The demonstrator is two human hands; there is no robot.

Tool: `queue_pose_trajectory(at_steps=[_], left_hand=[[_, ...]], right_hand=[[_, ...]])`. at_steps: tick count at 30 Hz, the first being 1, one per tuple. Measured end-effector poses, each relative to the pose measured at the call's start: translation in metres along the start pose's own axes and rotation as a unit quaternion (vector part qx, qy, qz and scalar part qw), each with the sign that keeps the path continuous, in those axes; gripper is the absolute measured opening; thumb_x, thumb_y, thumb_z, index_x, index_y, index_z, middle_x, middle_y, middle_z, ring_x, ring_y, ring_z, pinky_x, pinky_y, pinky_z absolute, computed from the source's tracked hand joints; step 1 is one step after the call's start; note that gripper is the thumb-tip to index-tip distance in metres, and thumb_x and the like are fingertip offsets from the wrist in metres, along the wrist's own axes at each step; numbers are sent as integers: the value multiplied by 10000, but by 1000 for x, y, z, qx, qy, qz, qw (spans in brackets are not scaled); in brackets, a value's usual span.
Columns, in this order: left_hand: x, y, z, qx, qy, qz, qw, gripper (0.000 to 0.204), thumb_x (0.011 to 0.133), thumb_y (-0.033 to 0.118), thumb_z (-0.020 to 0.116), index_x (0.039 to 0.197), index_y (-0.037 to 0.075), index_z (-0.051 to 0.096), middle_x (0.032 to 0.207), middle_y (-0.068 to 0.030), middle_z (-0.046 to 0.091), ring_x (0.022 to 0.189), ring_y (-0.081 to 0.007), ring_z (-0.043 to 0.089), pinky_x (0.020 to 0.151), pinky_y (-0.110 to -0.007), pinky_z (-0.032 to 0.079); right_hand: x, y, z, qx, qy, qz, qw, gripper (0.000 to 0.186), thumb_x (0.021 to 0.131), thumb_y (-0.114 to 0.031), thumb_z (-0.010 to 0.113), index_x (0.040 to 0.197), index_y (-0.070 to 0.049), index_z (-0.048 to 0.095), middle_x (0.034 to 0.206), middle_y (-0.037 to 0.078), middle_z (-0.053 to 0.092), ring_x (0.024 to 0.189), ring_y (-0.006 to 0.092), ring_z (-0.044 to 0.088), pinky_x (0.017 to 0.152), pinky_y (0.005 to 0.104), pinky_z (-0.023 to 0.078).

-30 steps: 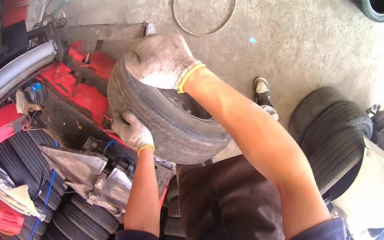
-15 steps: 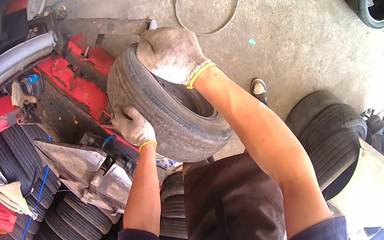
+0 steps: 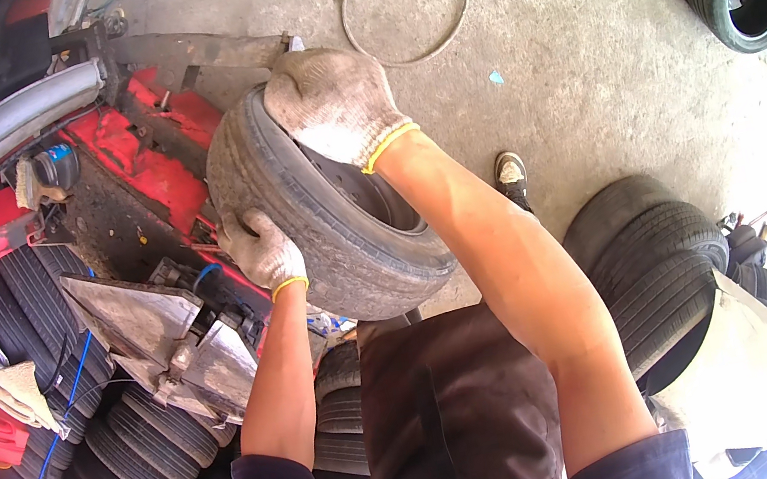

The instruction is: The person uses a tire changing machine to remove a tire from a rim. They manually lift and rotate the tire while using a metal pry bar to pry the tire bead over the machine's edge, repeating the process to detach the tire.

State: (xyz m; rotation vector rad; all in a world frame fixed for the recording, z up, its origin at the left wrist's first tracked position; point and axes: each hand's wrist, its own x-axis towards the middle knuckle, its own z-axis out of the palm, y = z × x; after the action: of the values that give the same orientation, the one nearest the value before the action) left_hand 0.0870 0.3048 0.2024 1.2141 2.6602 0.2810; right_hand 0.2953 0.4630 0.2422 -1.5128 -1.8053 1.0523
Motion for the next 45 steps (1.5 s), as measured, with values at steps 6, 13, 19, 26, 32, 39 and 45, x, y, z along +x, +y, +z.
queue_pose_trajectory(at_steps=[6,13,19,26,32,39,45], left_hand=[[1,0,2,17,7,5,1000,587,1000,365,473,1412,-41,574,1467,-340,495,1324,-495,522,1128,-524,431],[0,0,1,8,7,10,1000,581,999,360,473,1413,-34,576,1460,-347,500,1323,-503,518,1131,-530,424],[0,-3,3,14,15,14,1000,579,1007,362,470,1408,-43,576,1460,-354,498,1315,-507,523,1127,-533,427],[0,-4,3,16,14,19,1000,582,1009,363,469,1409,-46,572,1456,-359,498,1308,-508,529,1120,-531,435],[-1,0,1,12,10,10,1000,583,1007,358,470,1412,-49,569,1455,-356,501,1307,-504,531,1121,-525,437],[-2,0,1,11,14,18,1000,586,1006,356,469,1411,-55,567,1456,-358,497,1308,-505,530,1119,-525,439],[-1,-1,1,27,11,20,999,589,1007,361,470,1412,-57,565,1462,-358,491,1307,-508,532,1113,-527,446]], right_hand=[[-2,-4,-1,25,3,22,999,342,949,-306,478,916,-57,711,941,202,733,913,424,709,842,529,556],[-3,-4,0,32,-3,20,999,352,957,-314,477,934,-57,717,965,202,734,944,420,706,853,531,552],[-5,-12,-3,54,-5,61,997,348,960,-316,481,945,-62,718,974,196,734,947,420,705,858,531,551],[-7,-5,4,35,4,34,999,350,963,-334,486,922,-62,702,984,197,730,963,422,699,857,530,548],[-7,-5,5,33,1,36,999,346,963,-339,493,926,-66,701,993,195,732,971,420,700,863,531,546],[-9,-7,5,33,9,38,999,340,966,-333,500,929,-61,700,990,191,734,973,417,702,863,527,547],[-9,-5,8,36,12,32,999,350,966,-342,500,933,-61,706,994,202,733,980,416,700,869,524,544]])
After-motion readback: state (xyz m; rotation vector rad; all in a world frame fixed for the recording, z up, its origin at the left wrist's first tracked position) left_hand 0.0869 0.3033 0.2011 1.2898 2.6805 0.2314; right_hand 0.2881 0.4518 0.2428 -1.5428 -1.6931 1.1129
